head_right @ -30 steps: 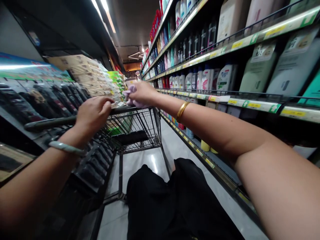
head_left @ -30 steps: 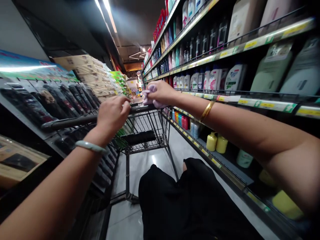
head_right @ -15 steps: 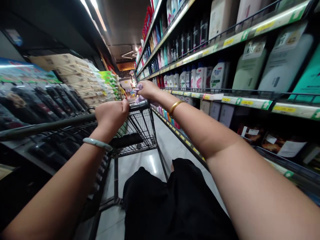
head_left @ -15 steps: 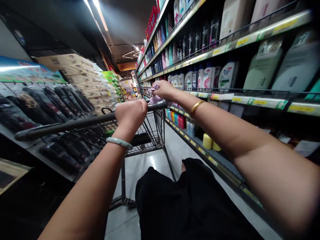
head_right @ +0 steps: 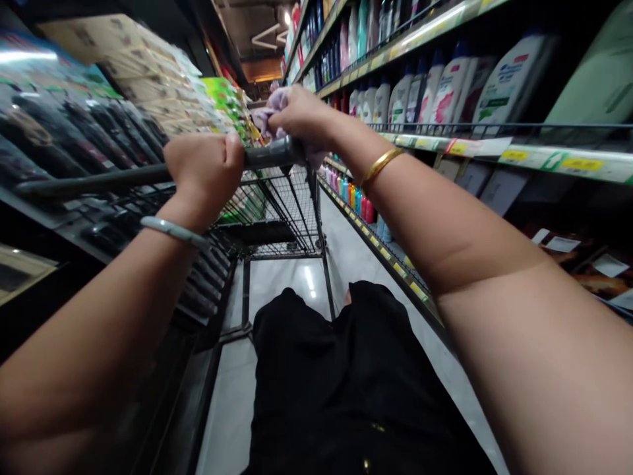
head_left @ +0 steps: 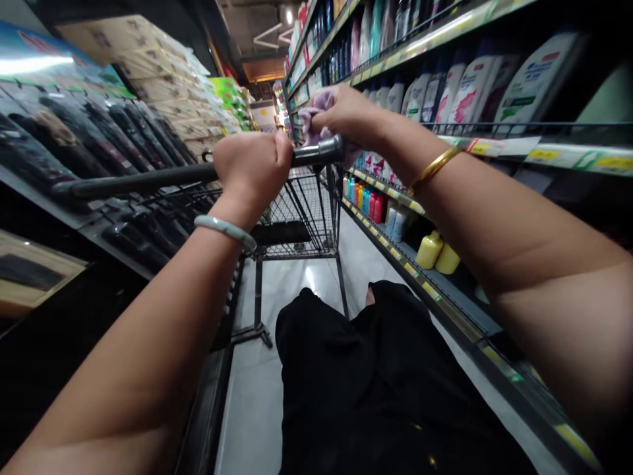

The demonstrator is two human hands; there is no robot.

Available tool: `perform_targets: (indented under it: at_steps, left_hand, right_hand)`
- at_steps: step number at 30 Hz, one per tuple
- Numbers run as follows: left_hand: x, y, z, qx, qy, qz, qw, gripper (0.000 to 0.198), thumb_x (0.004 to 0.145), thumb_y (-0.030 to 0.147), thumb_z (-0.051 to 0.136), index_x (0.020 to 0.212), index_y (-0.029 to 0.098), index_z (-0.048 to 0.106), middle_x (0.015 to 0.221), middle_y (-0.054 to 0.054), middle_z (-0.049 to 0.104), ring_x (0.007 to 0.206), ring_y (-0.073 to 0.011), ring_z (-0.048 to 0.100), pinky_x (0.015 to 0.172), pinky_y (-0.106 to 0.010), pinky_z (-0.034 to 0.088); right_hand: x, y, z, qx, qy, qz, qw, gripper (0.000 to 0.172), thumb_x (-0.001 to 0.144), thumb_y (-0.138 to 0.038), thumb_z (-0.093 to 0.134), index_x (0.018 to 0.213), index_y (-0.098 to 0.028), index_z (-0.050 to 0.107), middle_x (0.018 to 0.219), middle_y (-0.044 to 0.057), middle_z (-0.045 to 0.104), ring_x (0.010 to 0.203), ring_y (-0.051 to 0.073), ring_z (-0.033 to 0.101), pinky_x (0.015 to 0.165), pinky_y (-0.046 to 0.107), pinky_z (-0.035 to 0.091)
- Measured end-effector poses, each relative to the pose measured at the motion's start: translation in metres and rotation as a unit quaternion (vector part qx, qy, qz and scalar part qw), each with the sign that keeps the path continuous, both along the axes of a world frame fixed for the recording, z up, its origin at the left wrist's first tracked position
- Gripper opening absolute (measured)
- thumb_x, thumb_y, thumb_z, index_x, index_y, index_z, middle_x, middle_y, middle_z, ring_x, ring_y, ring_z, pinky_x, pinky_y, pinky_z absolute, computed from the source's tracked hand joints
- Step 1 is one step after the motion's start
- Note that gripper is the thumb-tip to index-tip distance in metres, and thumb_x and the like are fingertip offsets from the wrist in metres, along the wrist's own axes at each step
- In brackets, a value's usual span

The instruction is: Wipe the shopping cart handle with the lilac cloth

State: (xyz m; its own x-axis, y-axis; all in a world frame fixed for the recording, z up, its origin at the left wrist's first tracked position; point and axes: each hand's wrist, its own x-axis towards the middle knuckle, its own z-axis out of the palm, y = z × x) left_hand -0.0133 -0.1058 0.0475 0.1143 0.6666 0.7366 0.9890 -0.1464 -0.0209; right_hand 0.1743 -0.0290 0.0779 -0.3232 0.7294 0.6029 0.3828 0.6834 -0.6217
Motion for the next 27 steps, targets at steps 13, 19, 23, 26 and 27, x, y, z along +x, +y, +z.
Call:
perform_targets:
  at_steps: [13, 19, 23, 26, 27]
  left_hand:
    - [-0.023, 0.042, -0.001, -0.012, -0.004, 0.016, 1.0, 0.069, 0.103, 0.05, 0.02, 0.11, 0.014, 0.079, 0.102, -0.014, 0.075, 0.09, -0.0239, 0.056, 0.073, -0.039, 0.024]
    - [-0.035, 0.044, 0.003, -0.015, 0.037, 0.032, 0.999, 0.075, 0.103, 0.049, 0.015, 0.102, 0.011, 0.08, 0.095, -0.015, 0.075, 0.079, -0.023, 0.054, 0.065, -0.038, 0.018]
    - [-0.038, 0.039, 0.007, -0.034, 0.054, 0.054, 0.996, 0.077, 0.103, 0.05, 0.014, 0.096, 0.011, 0.08, 0.087, -0.011, 0.072, 0.074, -0.0204, 0.051, 0.064, -0.036, 0.018]
    - [-0.041, 0.038, 0.008, -0.038, 0.064, 0.056, 0.996, 0.075, 0.103, 0.049, 0.014, 0.092, 0.012, 0.079, 0.083, -0.01, 0.07, 0.074, -0.0206, 0.052, 0.064, -0.035, 0.019]
    - [-0.042, 0.039, 0.008, -0.037, 0.067, 0.054, 0.996, 0.074, 0.102, 0.049, 0.015, 0.09, 0.012, 0.078, 0.083, -0.01, 0.07, 0.075, -0.0212, 0.053, 0.063, -0.035, 0.019]
  right_hand:
    - [-0.019, -0.011, -0.019, 0.222, 0.151, -0.08, 0.96, 0.015, 0.086, -0.008, 0.064, 0.084, -0.022, 0.06, 0.085, -0.002, 0.067, 0.08, 0.011, 0.063, 0.078, 0.022, 0.055]
    - [-0.021, 0.019, -0.066, 0.257, 0.226, -0.146, 0.928, 0.006, 0.088, -0.019, 0.062, 0.092, -0.022, 0.059, 0.096, -0.001, 0.066, 0.094, 0.015, 0.065, 0.089, 0.028, 0.053]
    - [-0.021, 0.053, -0.134, 0.093, 0.249, -0.225, 0.937, 0.01, 0.082, -0.024, 0.064, 0.091, -0.022, 0.063, 0.087, 0.001, 0.068, 0.082, 0.017, 0.062, 0.081, 0.03, 0.051]
    - [-0.025, 0.058, -0.158, -0.044, 0.292, -0.177, 0.939, 0.015, 0.083, -0.036, 0.063, 0.087, -0.022, 0.062, 0.072, -0.003, 0.063, 0.067, 0.014, 0.057, 0.067, 0.026, 0.049]
    - [-0.027, 0.055, -0.156, -0.055, 0.317, -0.157, 0.934, 0.019, 0.084, -0.04, 0.063, 0.087, -0.022, 0.061, 0.07, -0.003, 0.061, 0.064, 0.014, 0.055, 0.064, 0.025, 0.047]
